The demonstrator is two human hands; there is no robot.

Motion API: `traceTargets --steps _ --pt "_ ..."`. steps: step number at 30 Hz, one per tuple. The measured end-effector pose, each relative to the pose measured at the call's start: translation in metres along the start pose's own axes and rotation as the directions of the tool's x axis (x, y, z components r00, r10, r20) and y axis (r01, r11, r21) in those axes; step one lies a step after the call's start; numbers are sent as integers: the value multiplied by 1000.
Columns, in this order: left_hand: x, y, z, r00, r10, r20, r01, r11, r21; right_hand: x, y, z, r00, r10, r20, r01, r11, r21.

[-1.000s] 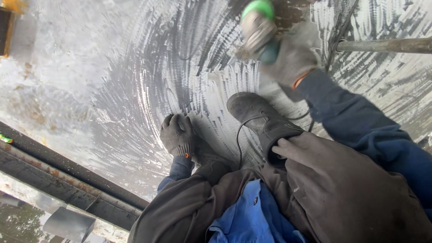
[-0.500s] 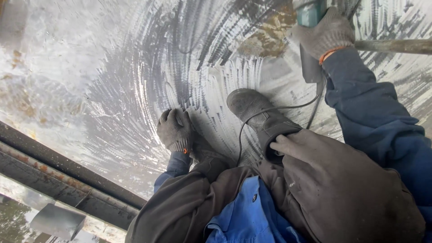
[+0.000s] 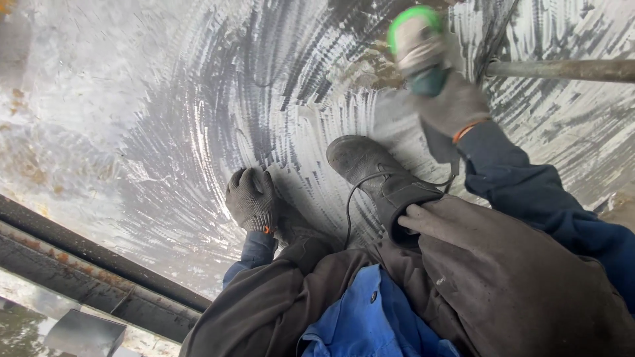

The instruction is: Grinding the surface of a large metal plate using a handheld angle grinder.

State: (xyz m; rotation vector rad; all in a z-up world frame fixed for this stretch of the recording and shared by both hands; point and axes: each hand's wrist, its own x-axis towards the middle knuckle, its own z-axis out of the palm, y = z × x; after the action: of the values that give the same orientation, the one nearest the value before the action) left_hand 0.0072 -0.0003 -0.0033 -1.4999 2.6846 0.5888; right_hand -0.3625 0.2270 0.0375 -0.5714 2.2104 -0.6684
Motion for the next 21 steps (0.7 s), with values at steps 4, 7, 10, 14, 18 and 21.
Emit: traceTargets --steps 4,7,10,14,18,21 --pt "6 14 -11 994 -60 88 53 996 70 9 25 -28 938 288 -192 -288 957 31" --pt "1 0 5 1000 -22 16 20 993 117 13 14 -6 972 187 -139 -215 951 -223" --pt "-2 4 1 997 -60 57 56 996 66 -1 -48 34 980 79 184 -6 930 -367" --pt "-3 -7 7 998 -11 58 7 997 71 33 59 168 919 -210 -333 110 949 -294" --pt "1 0 1 999 -27 39 26 999 39 19 7 38 997 15 -79 -28 987 -159" --pt "1 4 -2 995 -66 68 62 996 65 27 15 -17 972 204 -116 -216 972 -97"
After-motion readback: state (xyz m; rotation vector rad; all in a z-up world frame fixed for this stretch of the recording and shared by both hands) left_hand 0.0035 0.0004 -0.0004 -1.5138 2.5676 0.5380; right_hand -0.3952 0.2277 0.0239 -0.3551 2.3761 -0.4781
